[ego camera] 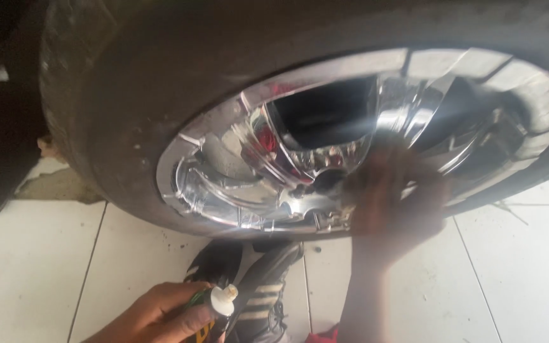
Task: Apply polish and clean a chrome car wheel with a cloth.
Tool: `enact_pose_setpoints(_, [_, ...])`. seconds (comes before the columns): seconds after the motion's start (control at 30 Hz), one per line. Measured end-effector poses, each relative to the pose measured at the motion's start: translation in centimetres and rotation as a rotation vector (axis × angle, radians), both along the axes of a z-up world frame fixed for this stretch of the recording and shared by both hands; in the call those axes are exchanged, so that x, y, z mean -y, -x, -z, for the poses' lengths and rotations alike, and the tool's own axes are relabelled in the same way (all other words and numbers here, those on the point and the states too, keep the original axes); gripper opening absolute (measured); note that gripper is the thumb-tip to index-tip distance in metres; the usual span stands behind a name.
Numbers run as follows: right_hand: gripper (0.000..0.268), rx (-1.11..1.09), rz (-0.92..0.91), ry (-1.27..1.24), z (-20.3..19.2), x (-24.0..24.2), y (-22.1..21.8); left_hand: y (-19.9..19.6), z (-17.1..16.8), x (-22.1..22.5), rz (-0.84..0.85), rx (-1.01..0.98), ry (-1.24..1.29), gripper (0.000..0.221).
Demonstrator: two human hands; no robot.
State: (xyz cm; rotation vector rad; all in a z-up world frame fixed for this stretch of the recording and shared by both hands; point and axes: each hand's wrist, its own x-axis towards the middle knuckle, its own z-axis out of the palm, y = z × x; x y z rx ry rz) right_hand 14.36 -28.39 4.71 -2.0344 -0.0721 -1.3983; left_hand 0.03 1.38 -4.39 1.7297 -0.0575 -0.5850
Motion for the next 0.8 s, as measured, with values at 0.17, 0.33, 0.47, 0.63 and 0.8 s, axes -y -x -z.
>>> enact_pose_setpoints(0.17, [0.012,0.055,-0.169,0.004,-7.0,-0.5,-2.6,-0.9,-2.4,0.8,0.049,-0.378,0.285,0.043])
enact_pose_setpoints(0.33, [0.016,-0.056,0.014,-0.094,-2.0,-1.9,1.1,-0.6,-4.2,1.0,0.061,-0.402,0.245,0.045])
enact_pose_setpoints(0.47, [0.017,-0.034,-0.008,-0.103,0.6,-2.0,2.5,-0.5,-5.3,1.5,-0.009,-0.533,0.276,0.050])
enact_pose_setpoints(0.63, [0.014,0.027,-0.122,-0.132,-5.4,-1.7,0.2,0.5,-2.0,1.0,-0.014,-0.456,0.360,0.048])
enact_pose_setpoints(0.8, [0.009,0.017,-0.195,-0.093,-5.8,-2.1,0.8,-0.3,-5.8,2.1,0.077,-0.342,0.292,0.048])
